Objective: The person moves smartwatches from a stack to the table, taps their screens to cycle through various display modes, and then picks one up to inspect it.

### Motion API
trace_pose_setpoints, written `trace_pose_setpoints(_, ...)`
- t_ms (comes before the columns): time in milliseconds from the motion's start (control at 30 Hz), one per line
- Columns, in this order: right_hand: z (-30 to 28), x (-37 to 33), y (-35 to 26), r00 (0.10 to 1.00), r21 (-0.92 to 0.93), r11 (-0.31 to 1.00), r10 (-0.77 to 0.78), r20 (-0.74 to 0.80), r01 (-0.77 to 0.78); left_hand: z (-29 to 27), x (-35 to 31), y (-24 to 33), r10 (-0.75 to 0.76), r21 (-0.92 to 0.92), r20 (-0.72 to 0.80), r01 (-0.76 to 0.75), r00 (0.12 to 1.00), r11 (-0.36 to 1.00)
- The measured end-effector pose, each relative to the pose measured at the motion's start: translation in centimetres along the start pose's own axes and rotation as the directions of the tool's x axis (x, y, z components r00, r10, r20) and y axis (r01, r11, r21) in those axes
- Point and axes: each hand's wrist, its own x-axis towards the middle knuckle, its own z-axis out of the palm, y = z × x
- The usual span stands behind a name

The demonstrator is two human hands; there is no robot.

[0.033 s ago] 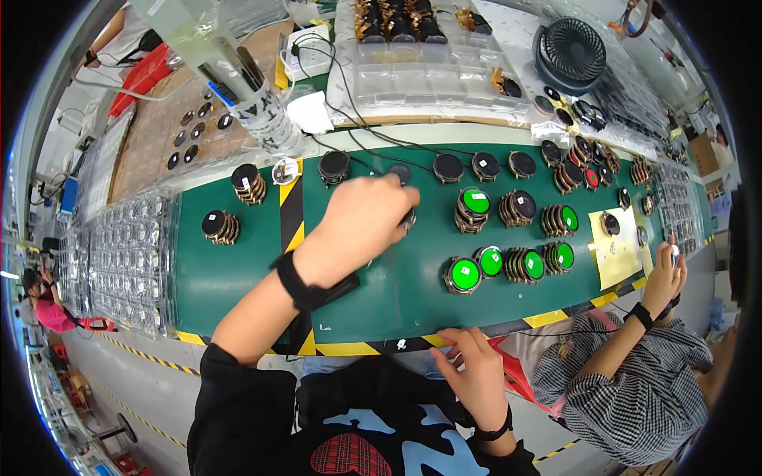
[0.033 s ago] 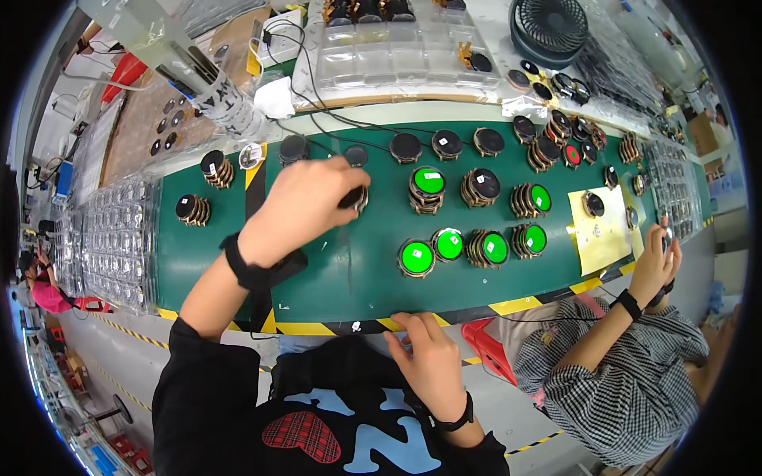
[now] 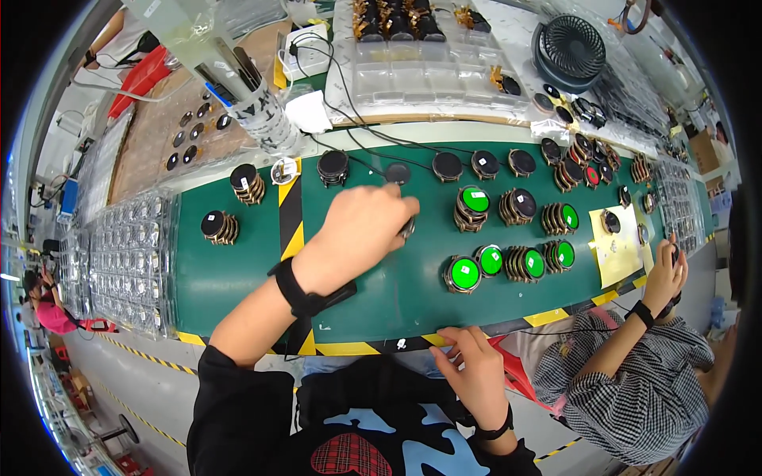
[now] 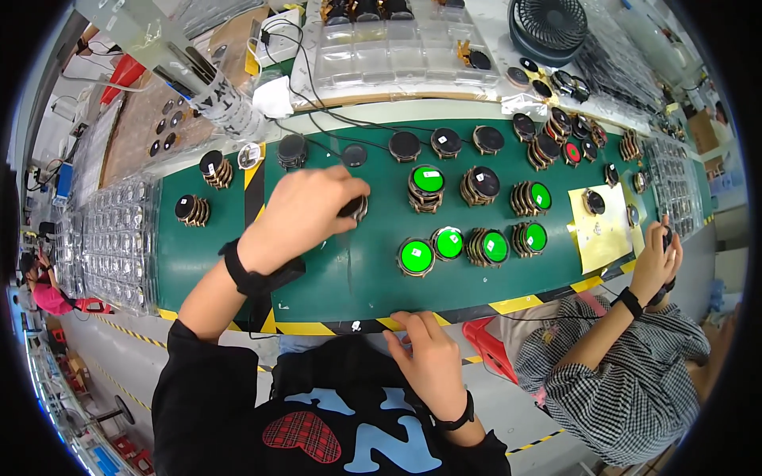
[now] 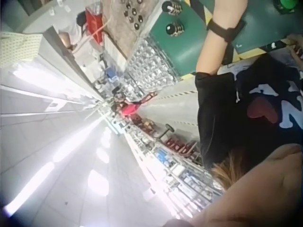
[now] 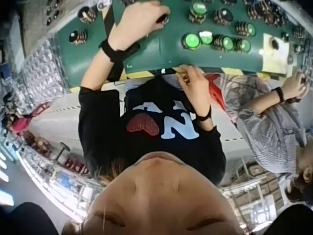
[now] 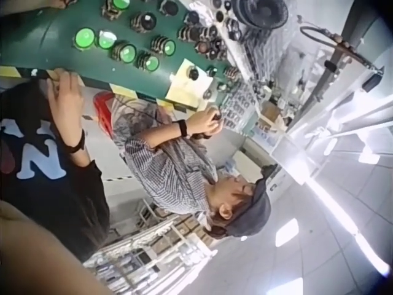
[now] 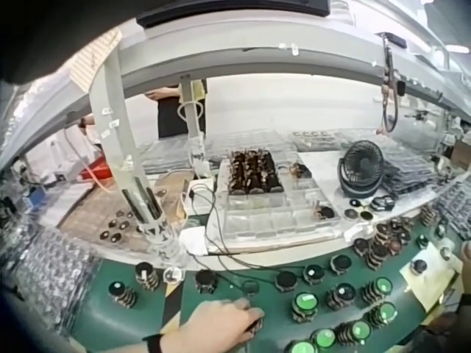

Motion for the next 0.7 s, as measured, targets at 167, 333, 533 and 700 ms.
trace_pose_setpoints(167,0.0,0.2,0.2,1.000,-0.024,1.000,-0.003,0.015,0.003,-0.4,-1.0,-0.1,-0.003,-0.072,0.084,0.009,0.996,0.997)
trace_pose_setpoints(333,-0.1,0.0,0.3,1.000,-0.025,1.000,-0.013,0.012,0.013,-2.4,2.1,-2.5,-0.059,-0.170,0.028,0.063,0.998,0.983)
trace_pose_setpoints(533,0.0,-0.1,0.3,1.000,-0.035,0.999,-0.015,0.016,0.015,0.0,4.5,-3.3,-0.094,-0.091,-0.023,0.092,0.995,0.992)
trace_pose_setpoints(700,0.0,0.0,0.4,1.000,-0.027,0.999,-0.026,0.009,0.027,0.6,4.5,-3.5,-0.099,-0.080,-0.033,0.096,0.995,0.992)
